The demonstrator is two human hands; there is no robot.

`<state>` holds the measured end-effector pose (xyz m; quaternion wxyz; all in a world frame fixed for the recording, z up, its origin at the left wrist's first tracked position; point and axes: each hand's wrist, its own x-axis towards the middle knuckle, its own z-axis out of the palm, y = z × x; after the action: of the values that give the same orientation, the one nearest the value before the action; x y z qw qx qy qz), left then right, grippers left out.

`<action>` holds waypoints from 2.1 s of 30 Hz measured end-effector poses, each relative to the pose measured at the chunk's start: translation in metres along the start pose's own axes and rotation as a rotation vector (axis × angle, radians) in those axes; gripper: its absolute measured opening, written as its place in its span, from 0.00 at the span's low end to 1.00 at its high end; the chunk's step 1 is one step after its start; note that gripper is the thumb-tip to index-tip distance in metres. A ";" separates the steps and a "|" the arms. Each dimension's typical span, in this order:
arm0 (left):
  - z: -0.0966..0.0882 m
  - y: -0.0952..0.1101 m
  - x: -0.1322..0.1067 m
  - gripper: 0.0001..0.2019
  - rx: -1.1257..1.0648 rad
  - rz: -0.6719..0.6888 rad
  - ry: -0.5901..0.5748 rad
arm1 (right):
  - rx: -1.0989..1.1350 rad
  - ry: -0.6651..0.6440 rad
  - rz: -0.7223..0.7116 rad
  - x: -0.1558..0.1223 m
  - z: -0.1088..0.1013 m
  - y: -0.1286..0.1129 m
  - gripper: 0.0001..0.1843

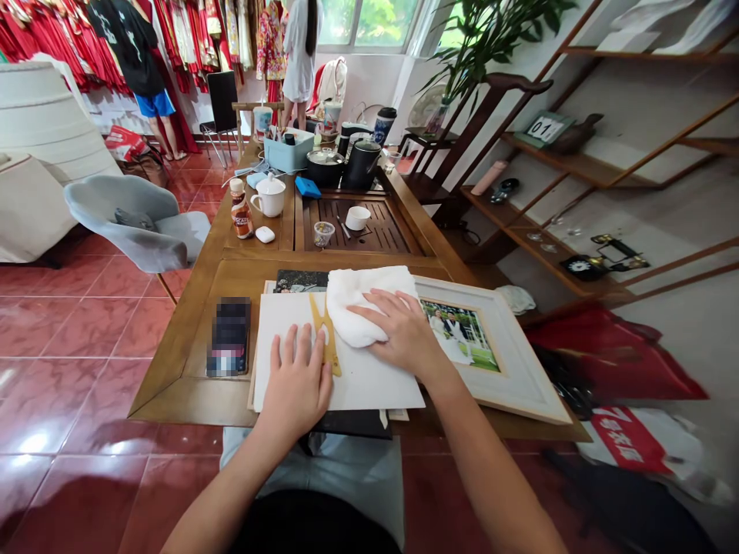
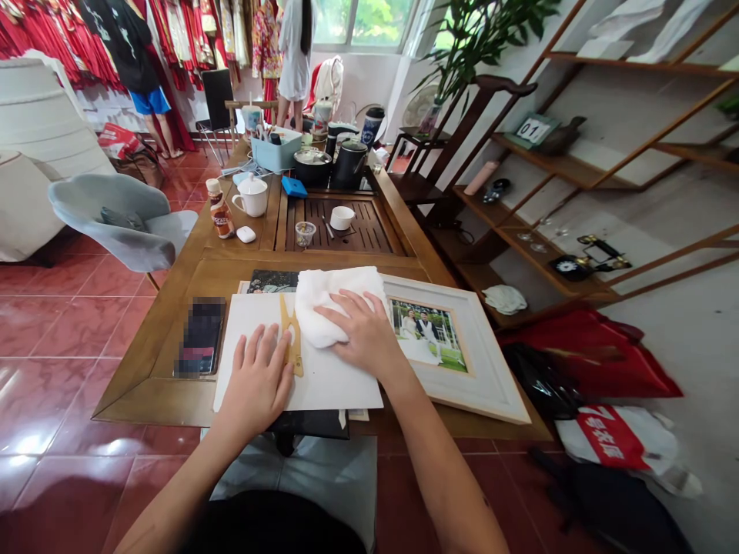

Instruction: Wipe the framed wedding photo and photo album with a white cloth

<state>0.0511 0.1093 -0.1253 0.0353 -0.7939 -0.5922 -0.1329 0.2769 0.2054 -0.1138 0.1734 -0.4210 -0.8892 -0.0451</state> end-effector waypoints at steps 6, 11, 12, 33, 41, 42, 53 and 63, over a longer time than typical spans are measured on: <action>0.001 0.001 0.001 0.26 0.012 -0.001 0.009 | 0.027 0.011 -0.046 -0.037 -0.010 -0.021 0.27; 0.000 0.002 0.001 0.26 0.000 0.002 -0.001 | 0.067 0.012 -0.061 -0.070 -0.020 -0.042 0.29; -0.001 0.002 0.001 0.26 -0.003 0.005 -0.007 | 0.069 0.011 -0.059 -0.074 -0.021 -0.045 0.29; 0.005 -0.028 0.011 0.27 0.004 0.088 -0.022 | 0.067 0.010 -0.051 -0.057 -0.022 -0.036 0.30; 0.005 -0.028 0.011 0.27 0.006 0.091 -0.025 | 0.049 -0.011 -0.020 -0.008 -0.003 0.000 0.27; 0.004 -0.027 0.011 0.27 0.005 0.085 -0.025 | 0.055 -0.004 -0.016 -0.004 -0.001 0.002 0.27; 0.003 -0.025 0.014 0.27 -0.004 0.055 -0.044 | 0.081 0.062 -0.085 -0.047 -0.007 -0.022 0.27; 0.000 -0.028 0.015 0.28 -0.012 0.089 -0.097 | 0.106 0.072 -0.090 -0.079 -0.026 -0.049 0.29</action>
<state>0.0288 0.1316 -0.1247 0.0075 -0.8253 -0.5564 -0.0962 0.2926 0.1098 -0.1138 0.2253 -0.3688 -0.9016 -0.0206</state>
